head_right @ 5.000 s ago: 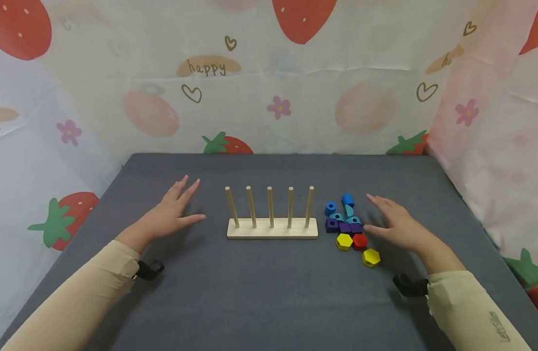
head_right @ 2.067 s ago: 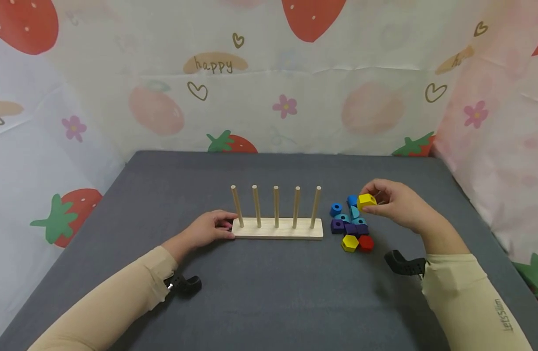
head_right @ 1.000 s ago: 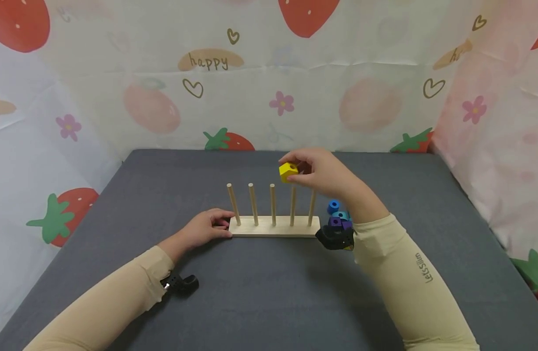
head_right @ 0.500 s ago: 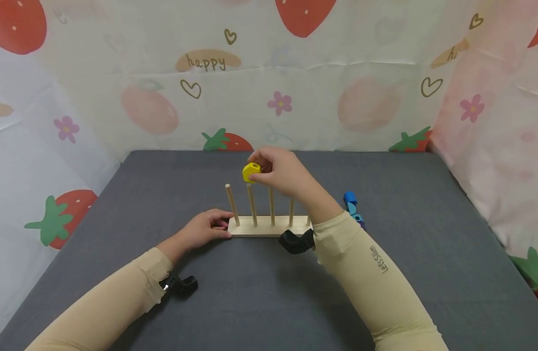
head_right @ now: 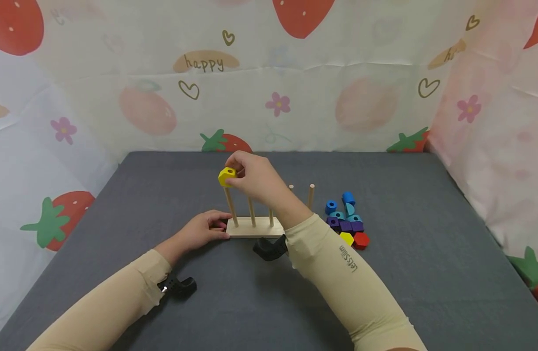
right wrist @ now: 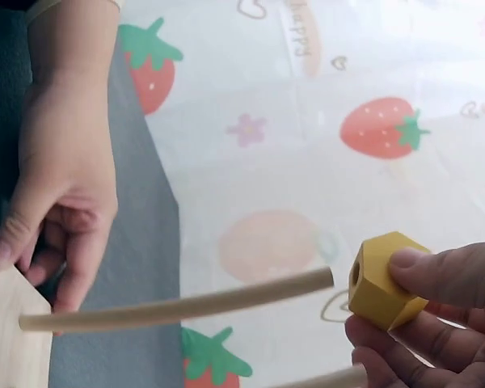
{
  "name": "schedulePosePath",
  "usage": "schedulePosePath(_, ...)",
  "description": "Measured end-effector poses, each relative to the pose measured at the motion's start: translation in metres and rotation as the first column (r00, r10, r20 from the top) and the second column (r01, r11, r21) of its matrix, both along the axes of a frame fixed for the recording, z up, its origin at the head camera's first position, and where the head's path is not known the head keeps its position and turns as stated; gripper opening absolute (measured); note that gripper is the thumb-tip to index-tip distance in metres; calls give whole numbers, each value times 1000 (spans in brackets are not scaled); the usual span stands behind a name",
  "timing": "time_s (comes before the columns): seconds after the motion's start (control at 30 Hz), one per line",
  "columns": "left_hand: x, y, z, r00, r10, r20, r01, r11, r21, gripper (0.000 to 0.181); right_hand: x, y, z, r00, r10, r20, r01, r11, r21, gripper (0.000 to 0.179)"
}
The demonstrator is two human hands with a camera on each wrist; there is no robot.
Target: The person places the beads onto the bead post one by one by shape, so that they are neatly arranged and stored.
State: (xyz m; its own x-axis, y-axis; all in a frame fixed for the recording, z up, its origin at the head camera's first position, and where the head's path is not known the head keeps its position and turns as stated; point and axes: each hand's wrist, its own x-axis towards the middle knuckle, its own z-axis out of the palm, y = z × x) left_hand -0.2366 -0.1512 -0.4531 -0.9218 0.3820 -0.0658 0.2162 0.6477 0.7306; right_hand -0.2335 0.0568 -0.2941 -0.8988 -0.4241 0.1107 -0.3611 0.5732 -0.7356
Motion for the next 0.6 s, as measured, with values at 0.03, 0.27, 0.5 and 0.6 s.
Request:
schedulePosePath(0.03, 0, 0, 0, 1000, 0, -2, 0, 1000, -1, 50, 0, -1, -1, 1000, -3, -1, 3, 1000, -2, 28)
schedulePosePath(0.27, -1, 0, 0, 1000, -15, -21, 15, 1000, 4, 49, 3, -6, -3, 1000, -14, -3, 14, 1000, 0, 24)
schedulePosePath(0.5, 0, 1, 0, 1000, -15, -17, 15, 1000, 11, 48, 3, -8, -9, 999, -34, 24, 34, 999, -1, 22)
schedulePosePath(0.6, 0, 0, -1, 1000, -10, -12, 11, 1000, 9, 48, 4, -10, -11, 998, -45, 37, 46, 999, -21, 22)
